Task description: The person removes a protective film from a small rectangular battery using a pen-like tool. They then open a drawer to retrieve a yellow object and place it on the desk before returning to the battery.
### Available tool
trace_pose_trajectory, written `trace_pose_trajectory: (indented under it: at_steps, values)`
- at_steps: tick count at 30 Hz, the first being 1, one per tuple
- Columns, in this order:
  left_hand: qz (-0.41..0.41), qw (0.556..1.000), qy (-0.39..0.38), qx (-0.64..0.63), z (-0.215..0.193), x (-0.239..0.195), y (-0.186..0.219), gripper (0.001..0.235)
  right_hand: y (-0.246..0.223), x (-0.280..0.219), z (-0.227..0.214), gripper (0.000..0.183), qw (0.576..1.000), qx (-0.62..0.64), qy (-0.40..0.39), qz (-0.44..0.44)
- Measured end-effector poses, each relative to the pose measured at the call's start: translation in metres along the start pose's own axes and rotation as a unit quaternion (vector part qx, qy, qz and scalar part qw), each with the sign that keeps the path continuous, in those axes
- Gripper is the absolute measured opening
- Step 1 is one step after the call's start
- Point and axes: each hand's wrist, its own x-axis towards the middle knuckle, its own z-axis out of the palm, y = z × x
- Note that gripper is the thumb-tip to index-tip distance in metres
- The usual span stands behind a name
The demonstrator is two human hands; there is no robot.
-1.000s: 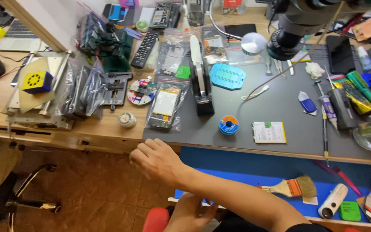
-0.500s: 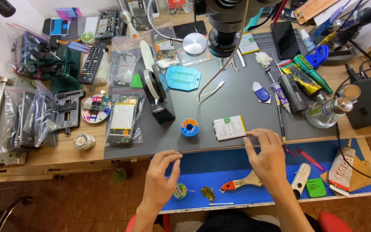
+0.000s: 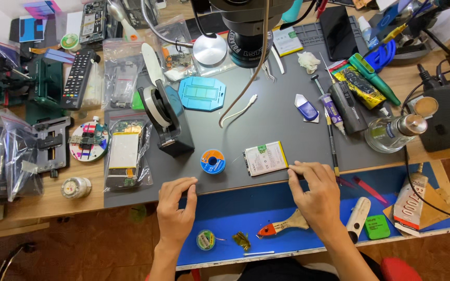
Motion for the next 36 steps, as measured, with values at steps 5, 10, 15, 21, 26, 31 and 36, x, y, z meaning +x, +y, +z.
trace_pose_trajectory:
  at_steps: [5,10,15,21,26,31,36]
  values:
    - [0.000,1.000,0.012,0.011,0.004,-0.001,-0.004,0.014,-0.001,0.001,0.004,0.010,1.000,-0.015,0.020,-0.004]
    - [0.000,1.000,0.020,0.020,0.006,0.000,-0.001,0.013,0.001,-0.002,0.009,0.009,0.999,-0.021,0.040,-0.023]
    - [0.001,0.999,0.029,0.026,0.008,0.000,0.000,0.012,0.000,-0.005,0.010,0.009,0.998,-0.012,0.055,-0.025]
    - [-0.005,0.999,0.032,0.019,0.007,-0.001,0.000,0.013,-0.005,-0.004,0.003,0.015,0.998,-0.021,0.049,-0.031]
    - [0.064,0.997,0.042,-0.031,0.005,0.012,0.021,0.020,-0.009,0.004,-0.009,0.022,0.999,0.032,0.005,0.030]
    - [0.136,0.990,0.020,-0.007,0.032,0.030,0.038,0.032,-0.012,0.005,-0.008,0.016,0.999,0.003,0.038,-0.023]
    - [0.182,0.980,-0.004,0.085,0.062,0.039,0.028,0.038,-0.008,-0.005,-0.025,0.017,0.996,0.076,0.045,0.016]
